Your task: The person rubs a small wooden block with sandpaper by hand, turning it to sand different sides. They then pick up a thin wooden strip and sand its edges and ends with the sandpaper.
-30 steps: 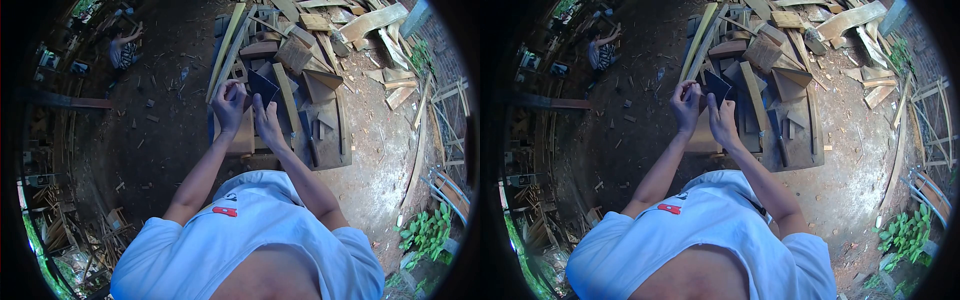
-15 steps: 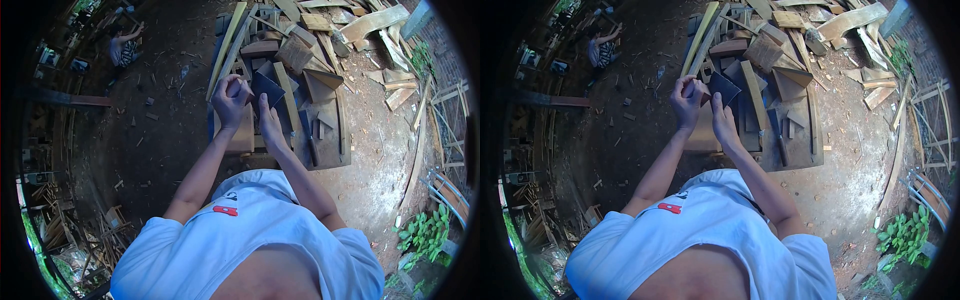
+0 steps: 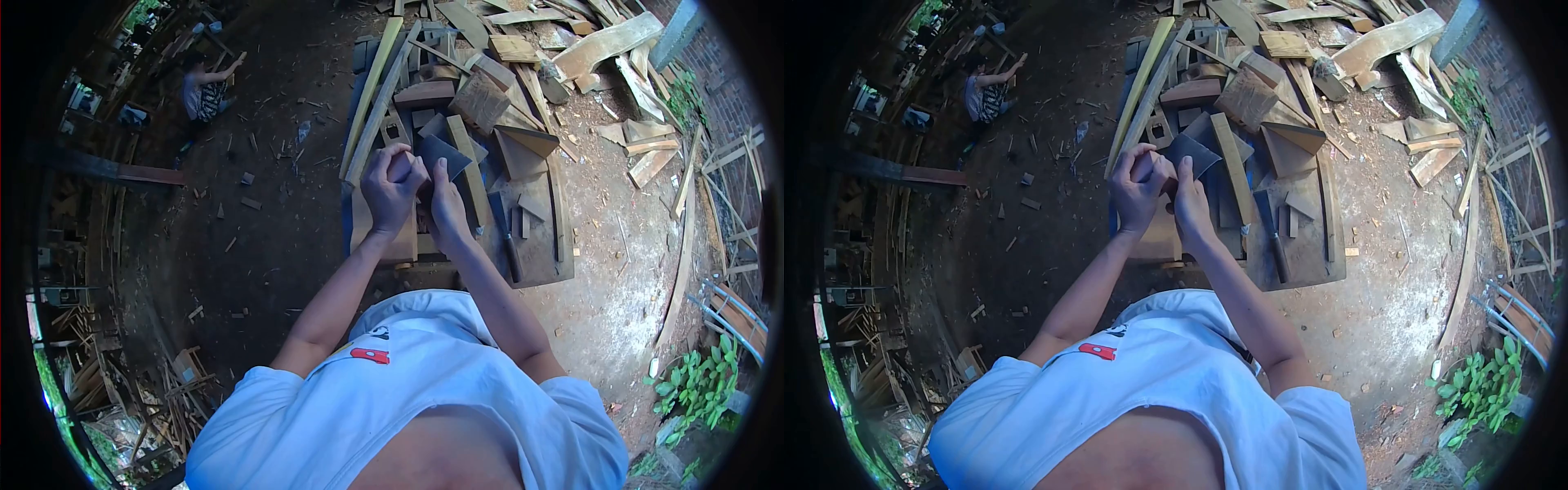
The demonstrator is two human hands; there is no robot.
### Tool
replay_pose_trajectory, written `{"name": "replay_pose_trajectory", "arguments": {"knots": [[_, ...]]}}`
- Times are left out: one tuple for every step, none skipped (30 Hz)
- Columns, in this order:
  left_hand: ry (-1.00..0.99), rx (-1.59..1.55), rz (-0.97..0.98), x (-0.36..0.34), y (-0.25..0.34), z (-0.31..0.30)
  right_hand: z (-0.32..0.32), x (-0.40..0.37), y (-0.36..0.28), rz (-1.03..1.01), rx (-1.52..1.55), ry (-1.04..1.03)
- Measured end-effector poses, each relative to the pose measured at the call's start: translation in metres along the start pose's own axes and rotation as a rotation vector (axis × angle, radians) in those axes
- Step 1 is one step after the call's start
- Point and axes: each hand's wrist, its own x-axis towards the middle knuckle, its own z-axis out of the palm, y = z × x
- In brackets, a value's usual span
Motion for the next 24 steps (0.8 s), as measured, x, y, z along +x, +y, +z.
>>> {"name": "replay_pose_trajectory", "arguments": {"knots": [[0.005, -0.009, -0.08, 0.002, -0.003, -0.002, 0.006, -0.01, -0.001, 0.004, -0.094, 0.088], [-0.027, -0.061, -0.252, 0.005, -0.006, -0.006, 0.009, -0.017, 0.001, 0.001, -0.149, 0.091], [-0.021, -0.063, -0.247, 0.004, -0.005, -0.005, 0.008, -0.013, 0.004, -0.004, -0.152, 0.086], [0.025, -0.06, -0.14, 0.002, -0.003, -0.003, 0.005, -0.004, 0.008, -0.062, -0.144, 0.056], [0.065, -0.057, -0.033, -0.002, -0.001, 0.0, 0.003, 0.003, 0.01, -0.119, -0.132, 0.029], [0.044, -0.019, -0.008, -0.005, 0.006, 0.0, 0.0, 0.006, 0.006, -0.08, -0.207, 0.048], [0.043, -0.02, -0.005, -0.003, 0.005, -0.001, 0.001, 0.005, 0.007, -0.082, -0.205, 0.048], [0.032, -0.07, -0.075, 0.0, 0.002, -0.001, 0.003, 0.002, 0.007, -0.197, -0.315, 0.045], [0.02, -0.121, -0.147, 0.004, -0.001, -0.001, 0.003, -0.001, 0.008, -0.312, -0.426, 0.041], [0.011, -0.11, -0.209, 0.01, -0.006, -0.003, 0.002, -0.004, 0.009, -0.318, -0.428, 0.041], [0.013, -0.113, -0.203, 0.009, -0.007, -0.003, 0.002, -0.006, 0.012, -0.339, -0.465, 0.067], [0.019, -0.098, -0.187, 0.007, -0.003, -0.004, 0.004, -0.008, 0.01, -0.363, -0.5, 0.092], [0.024, -0.082, -0.168, 0.006, 0.0, -0.005, 0.007, -0.008, 0.007, -0.388, -0.531, 0.12], [-0.011, -0.047, -0.063, -0.001, 0.0, -0.003, -0.005, -0.001, -0.01, -0.114, -0.415, -0.101], [-0.012, -0.045, -0.063, -0.003, -0.001, -0.005, -0.006, 0.001, -0.004, -0.112, -0.413, -0.102], [-0.043, -0.094, -0.132, -0.003, -0.001, -0.006, -0.007, 0.005, 0.005, -0.326, -0.549, -0.069], [-0.074, -0.148, -0.199, -0.002, -0.002, -0.004, -0.01, 0.008, 0.01, -0.545, -0.684, -0.03], [-0.065, -0.204, -0.304, 0.001, -0.011, -0.004, -0.001, -0.005, 0.01, -0.553, -0.61, 0.028], [-0.067, -0.206, -0.305, -0.002, -0.014, -0.003, 0.001, -0.012, 0.009, -0.553, -0.612, 0.03], [-0.028, -0.245, -0.32, -0.001, -0.017, -0.003, 0.004, -0.014, 0.007, -0.592, -0.624, 0.038], [0.01, -0.283, -0.332, 0.001, -0.019, -0.003, 0.006, -0.014, 0.005, -0.633, -0.635, 0.047], [0.006, -0.112, -0.139, 0.002, 0.001, -0.007, -0.001, 0.003, 0.009, -0.486, -0.47, -0.028], [0.006, -0.108, -0.143, -0.002, 0.002, -0.007, -0.01, 0.014, 0.016, -0.481, -0.469, -0.03], [-0.044, -0.137, -0.161, -0.006, 0.003, -0.008, -0.014, 0.017, 0.016, -0.421, -0.516, -0.064]]}}
